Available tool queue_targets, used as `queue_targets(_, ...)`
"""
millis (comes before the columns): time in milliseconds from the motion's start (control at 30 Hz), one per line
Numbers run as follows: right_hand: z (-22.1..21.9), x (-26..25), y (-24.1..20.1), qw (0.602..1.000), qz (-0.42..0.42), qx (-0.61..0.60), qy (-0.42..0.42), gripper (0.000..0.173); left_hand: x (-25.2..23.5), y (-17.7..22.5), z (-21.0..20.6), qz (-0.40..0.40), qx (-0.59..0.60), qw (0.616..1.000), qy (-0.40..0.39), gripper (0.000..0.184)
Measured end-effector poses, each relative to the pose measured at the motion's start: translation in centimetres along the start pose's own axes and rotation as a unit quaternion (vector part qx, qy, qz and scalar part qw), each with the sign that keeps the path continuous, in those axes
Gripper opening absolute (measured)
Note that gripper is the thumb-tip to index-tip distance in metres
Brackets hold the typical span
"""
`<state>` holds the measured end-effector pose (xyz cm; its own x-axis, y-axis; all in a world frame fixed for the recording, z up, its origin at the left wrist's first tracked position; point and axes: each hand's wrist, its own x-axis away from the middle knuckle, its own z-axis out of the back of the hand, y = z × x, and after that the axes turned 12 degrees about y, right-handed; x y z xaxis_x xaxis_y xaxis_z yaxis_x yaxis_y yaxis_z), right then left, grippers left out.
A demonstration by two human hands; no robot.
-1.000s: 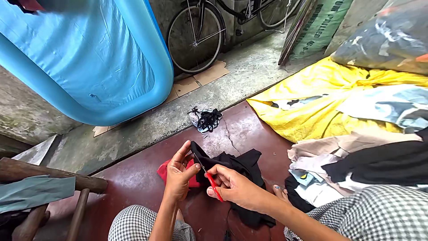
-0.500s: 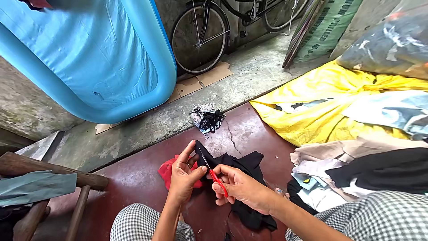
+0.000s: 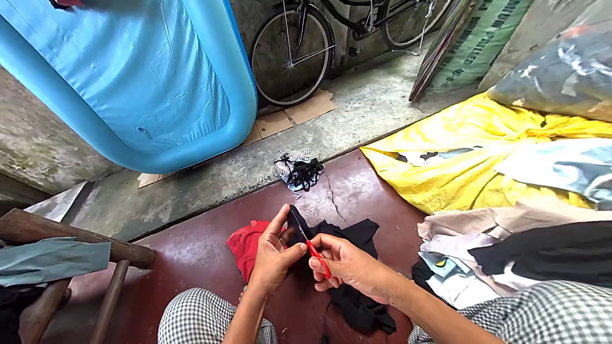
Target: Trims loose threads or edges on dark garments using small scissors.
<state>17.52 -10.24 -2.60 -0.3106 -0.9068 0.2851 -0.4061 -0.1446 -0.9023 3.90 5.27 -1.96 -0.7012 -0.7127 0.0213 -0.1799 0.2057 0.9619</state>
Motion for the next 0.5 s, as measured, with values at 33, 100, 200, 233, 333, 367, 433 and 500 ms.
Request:
queue_targets(33, 0.04, -0.01, 0.02, 1.000, -0.003, 0.000, -0.003, 0.032, -0.02, -0.12, 0.01, 0.008, 0.005, 1.000, 0.002, 0.092)
queue_targets(100, 0.15, -0.09, 0.08, 1.000, -0.010, -0.001, -0.012, 0.035, 0.04, -0.31, -0.09, 0.023, 0.017, 1.000, 0.004, 0.093)
queue_targets(200, 0.25, -0.31, 0.26, 1.000, -0.013, -0.007, -0.013, 0.036, 0.22, -0.64, -0.37, 0.029, 0.020, 0.999, 0.007, 0.095)
queue_targets(233, 0.29, -0.34, 0.37, 1.000, -0.013, -0.008, -0.013, 0.036, 0.28, -0.72, -0.47, 0.029, 0.021, 0.999, 0.010, 0.096)
queue_targets(333, 0.22, -0.29, 0.37, 1.000, -0.014, -0.013, -0.001, 0.036, 0.37, -0.84, -0.67, 0.023, 0.017, 0.999, 0.017, 0.098)
queue_targets(367, 0.16, -0.29, 0.33, 1.000, -0.015, -0.014, 0.006, 0.034, 0.38, -0.87, -0.71, 0.020, 0.016, 1.000, 0.018, 0.098)
queue_targets(433, 0.17, -0.37, 0.36, 1.000, -0.013, -0.010, 0.014, 0.031, 0.40, -0.87, -0.75, 0.016, 0.014, 1.000, 0.021, 0.099)
queue_targets(500, 0.33, -0.48, 0.34, 1.000, -0.017, 0.000, 0.015, 0.032, 0.43, -0.87, -0.73, 0.013, 0.007, 1.000, 0.015, 0.099)
